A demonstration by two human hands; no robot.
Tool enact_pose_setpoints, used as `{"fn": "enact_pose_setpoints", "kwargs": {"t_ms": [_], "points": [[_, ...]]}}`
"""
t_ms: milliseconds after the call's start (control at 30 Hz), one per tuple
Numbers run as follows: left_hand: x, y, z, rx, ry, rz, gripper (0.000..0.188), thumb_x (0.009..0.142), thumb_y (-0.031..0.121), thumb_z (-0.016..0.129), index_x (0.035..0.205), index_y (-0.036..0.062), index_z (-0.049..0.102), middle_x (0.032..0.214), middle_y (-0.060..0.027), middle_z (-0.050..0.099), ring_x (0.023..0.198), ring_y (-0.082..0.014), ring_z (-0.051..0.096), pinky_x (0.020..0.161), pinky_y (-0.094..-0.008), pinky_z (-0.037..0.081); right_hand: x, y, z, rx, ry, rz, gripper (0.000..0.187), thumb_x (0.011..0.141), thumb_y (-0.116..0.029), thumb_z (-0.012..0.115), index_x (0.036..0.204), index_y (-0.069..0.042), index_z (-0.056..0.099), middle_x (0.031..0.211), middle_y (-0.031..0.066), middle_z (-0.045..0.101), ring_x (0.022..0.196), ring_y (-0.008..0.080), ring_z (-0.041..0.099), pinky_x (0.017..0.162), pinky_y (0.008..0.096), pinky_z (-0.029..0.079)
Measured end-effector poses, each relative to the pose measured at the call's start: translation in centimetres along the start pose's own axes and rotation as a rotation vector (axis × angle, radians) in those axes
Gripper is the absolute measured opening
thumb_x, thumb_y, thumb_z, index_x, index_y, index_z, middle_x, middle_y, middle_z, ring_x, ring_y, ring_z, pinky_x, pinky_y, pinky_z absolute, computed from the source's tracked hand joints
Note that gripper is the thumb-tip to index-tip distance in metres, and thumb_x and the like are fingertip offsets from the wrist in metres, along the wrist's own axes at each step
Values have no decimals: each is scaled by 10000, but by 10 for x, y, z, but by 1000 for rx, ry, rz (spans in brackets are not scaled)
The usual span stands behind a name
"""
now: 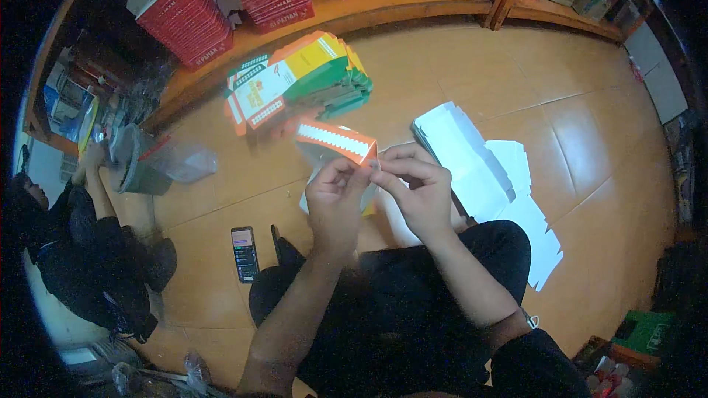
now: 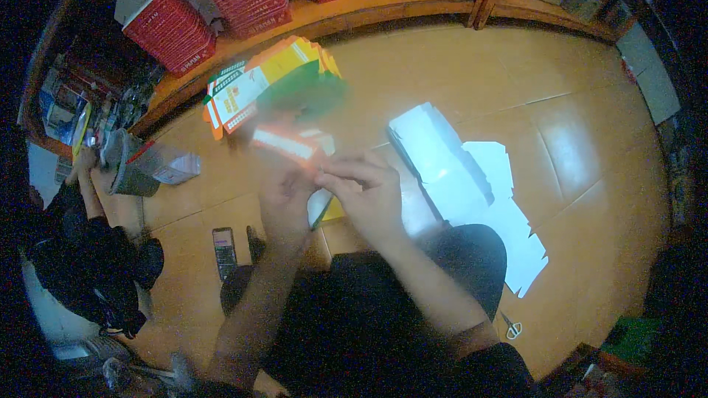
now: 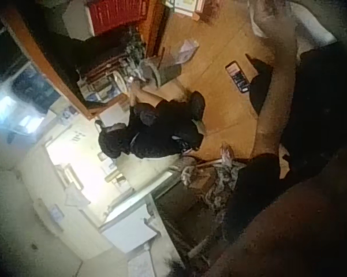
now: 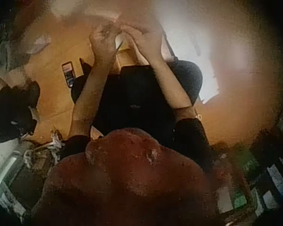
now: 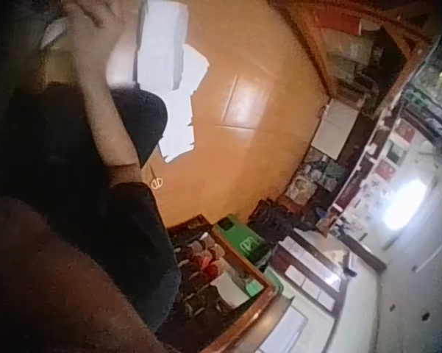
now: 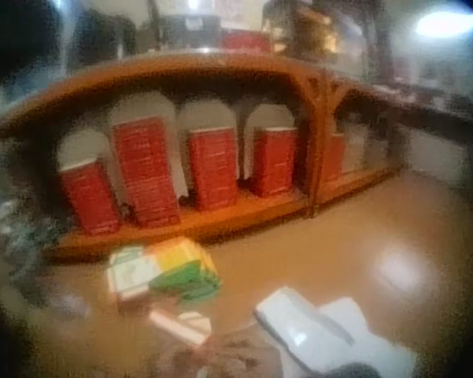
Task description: The person sits on the floor and folds flat-packed cardboard pieces into small rectangular boxes. They repeatedly pick up a piece, fold the sides, and tuck the flaps to form a box, then place the finished box on a growing stack. A second person is visible in the background working with a container.
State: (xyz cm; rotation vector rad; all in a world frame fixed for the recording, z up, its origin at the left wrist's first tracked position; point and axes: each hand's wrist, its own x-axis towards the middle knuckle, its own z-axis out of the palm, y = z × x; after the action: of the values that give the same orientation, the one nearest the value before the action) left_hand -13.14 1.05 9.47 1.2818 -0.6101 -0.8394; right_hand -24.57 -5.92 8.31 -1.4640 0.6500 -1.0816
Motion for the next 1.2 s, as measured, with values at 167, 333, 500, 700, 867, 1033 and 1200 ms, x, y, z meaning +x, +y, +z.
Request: {"fn": "enact_pose_setpoints", "kwargs": {"t_ms": [167, 333, 500, 700, 867, 1033, 1200], "points": [[3, -6, -9, 219, -31, 205, 103, 962, 65, 634, 1006, -25, 656, 988, -79, 711, 898, -107, 656, 804, -247, 510, 0, 3, -1, -146, 12, -126, 165, 822, 2, 763, 984, 25, 746, 1031, 114, 660, 965, 169, 633, 841, 271, 526], [3, 4, -7, 201, -17, 140, 126, 971, 67, 611, 1035, -37, 644, 971, -98, 709, 907, -126, 657, 803, -269, 511, 3, -4, -3, -144, -26, -102, 167, 813, -17, 775, 976, 11, 751, 1066, 134, 687, 945, 173, 657, 812, 287, 541], [-5, -10, -6, 260, 10, 292, 136, 974, 67, 578, 1030, -41, 640, 936, -101, 707, 903, -157, 663, 783, -290, 513, 1, -15, -2, -136, -51, -65, 215, 765, -51, 815, 961, 2, 744, 1006, 122, 722, 889, 187, 693, 769, 306, 559], [-9, -13, 3, 90, -77, 202, 171, 999, 96, 519, 1062, -43, 596, 960, -56, 635, 879, -130, 588, 780, -312, 484, 13, -17, -16, -559, 20, -707, 212, 750, -136, 809, 931, -66, 725, 908, 78, 743, 777, 247, 713, 697, 339, 563], [-13, -6, 8, 67, -262, 114, 283, 1023, 119, 517, 1268, -22, 519, 1182, -99, 611, 1076, -158, 581, 937, -323, 468, 16, -8, -28, -627, 1, -682, 393, 739, -85, 707, 1121, 0, 673, 990, 185, 723, 858, 299, 724, 764, 358, 570], [-21, -29, 22, 187, -349, 151, 383, 964, 33, 541, 1334, -19, 456, 1270, -172, 564, 1042, -206, 626, 822, -331, 551, 20, 40, -49, -657, -102, -63, 283, 858, -201, 617, 1093, -55, 678, 872, 196, 693, 778, 331, 690, 687, 423, 556], [-33, 21, 16, 607, -249, 780, 372, 878, 75, 659, 1218, 22, 517, 1236, -219, 563, 1126, -320, 598, 908, -403, 503, 34, 26, -63, -461, 0, 74, 318, 944, -110, 533, 1216, -16, 670, 884, 82, 708, 725, 102, 585, 634, 287, 477]]}}
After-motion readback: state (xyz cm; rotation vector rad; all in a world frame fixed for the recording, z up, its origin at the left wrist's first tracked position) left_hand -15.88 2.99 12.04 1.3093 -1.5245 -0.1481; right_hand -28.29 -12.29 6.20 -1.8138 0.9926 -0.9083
